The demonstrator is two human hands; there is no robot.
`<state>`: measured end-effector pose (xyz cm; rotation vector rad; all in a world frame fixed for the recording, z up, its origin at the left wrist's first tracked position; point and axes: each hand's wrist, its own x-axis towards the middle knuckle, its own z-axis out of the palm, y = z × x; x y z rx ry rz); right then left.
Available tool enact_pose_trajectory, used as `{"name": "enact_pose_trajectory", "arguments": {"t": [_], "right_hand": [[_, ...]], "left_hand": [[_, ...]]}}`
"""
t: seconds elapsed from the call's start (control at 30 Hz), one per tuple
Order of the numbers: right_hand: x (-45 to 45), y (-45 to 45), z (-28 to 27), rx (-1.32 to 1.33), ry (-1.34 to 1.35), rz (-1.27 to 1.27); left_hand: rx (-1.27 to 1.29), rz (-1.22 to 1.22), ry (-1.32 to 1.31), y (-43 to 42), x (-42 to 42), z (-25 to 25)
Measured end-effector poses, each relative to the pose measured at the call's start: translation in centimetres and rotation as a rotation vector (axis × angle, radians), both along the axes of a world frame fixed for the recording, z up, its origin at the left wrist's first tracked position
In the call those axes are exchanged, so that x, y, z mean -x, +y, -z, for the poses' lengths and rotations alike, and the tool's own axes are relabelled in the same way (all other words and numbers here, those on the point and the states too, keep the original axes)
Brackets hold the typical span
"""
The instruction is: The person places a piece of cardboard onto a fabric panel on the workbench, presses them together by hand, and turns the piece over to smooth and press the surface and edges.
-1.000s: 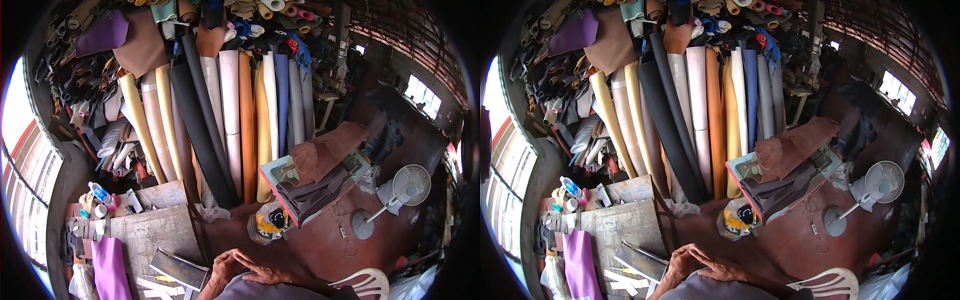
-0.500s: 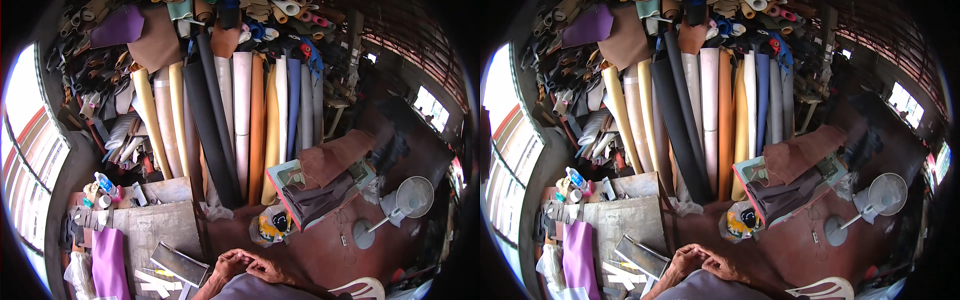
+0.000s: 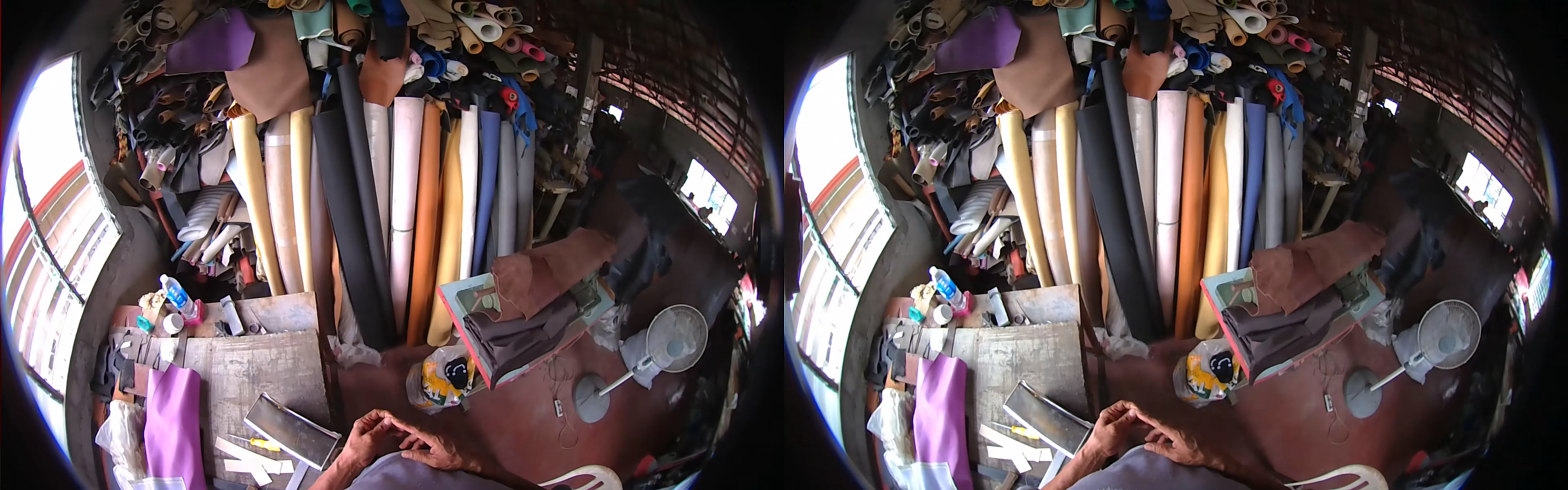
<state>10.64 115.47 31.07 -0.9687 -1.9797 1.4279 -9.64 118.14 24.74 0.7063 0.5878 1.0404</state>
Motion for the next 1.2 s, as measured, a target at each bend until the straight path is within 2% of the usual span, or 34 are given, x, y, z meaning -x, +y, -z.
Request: {"name": "enact_pose_trajectory", "arguments": {"t": [0.17,0.33,0.43,0.47,0.53,0.6,0.73,0.8,0.9,1.0,1.2], "right_hand": [[0.3,-0.2,-2.1,-0.048,-0.060,0.015],[0.3,-0.7,1.0,-0.037,0.076,0.114],[0.5,-1.1,1.8,-0.021,0.190,0.223],[0.5,-1.2,1.8,-0.016,0.235,0.264],[0.1,-1.1,1.9,-0.106,0.164,0.316],[0.0,-1.1,1.9,-0.146,0.106,0.378],[-0.2,-1.3,3.3,-0.071,0.163,0.365],[-0.2,-1.3,3.7,-0.046,0.189,0.327],[0.1,-1.6,2.7,0.101,0.156,0.385],[0.4,-1.5,1.2,0.084,0.075,0.400],[0.7,-1.7,2.1,0.035,0.201,0.319]], "left_hand": [[0.043,-0.009,0.017,-0.9,-0.2,0.0],[0.079,0.016,-0.068,-1.3,-0.5,1.3],[0.194,0.015,0.014,-1.0,-0.2,0.1],[0.155,0.006,-0.059,-1.1,-0.2,0.6],[0.075,-0.013,-0.205,-1.1,-0.2,1.5],[0.047,0.019,-0.169,-1.2,0.0,1.1],[-0.028,0.068,-0.070,-1.3,0.1,1.5],[0.035,0.091,0.005,-1.6,-0.1,0.8],[0.034,0.099,0.077,-2.0,-0.3,-0.3],[-0.040,0.108,0.165,-2.1,-0.1,-2.2],[-0.136,0.141,0.262,-1.7,0.7,-2.4]]}}
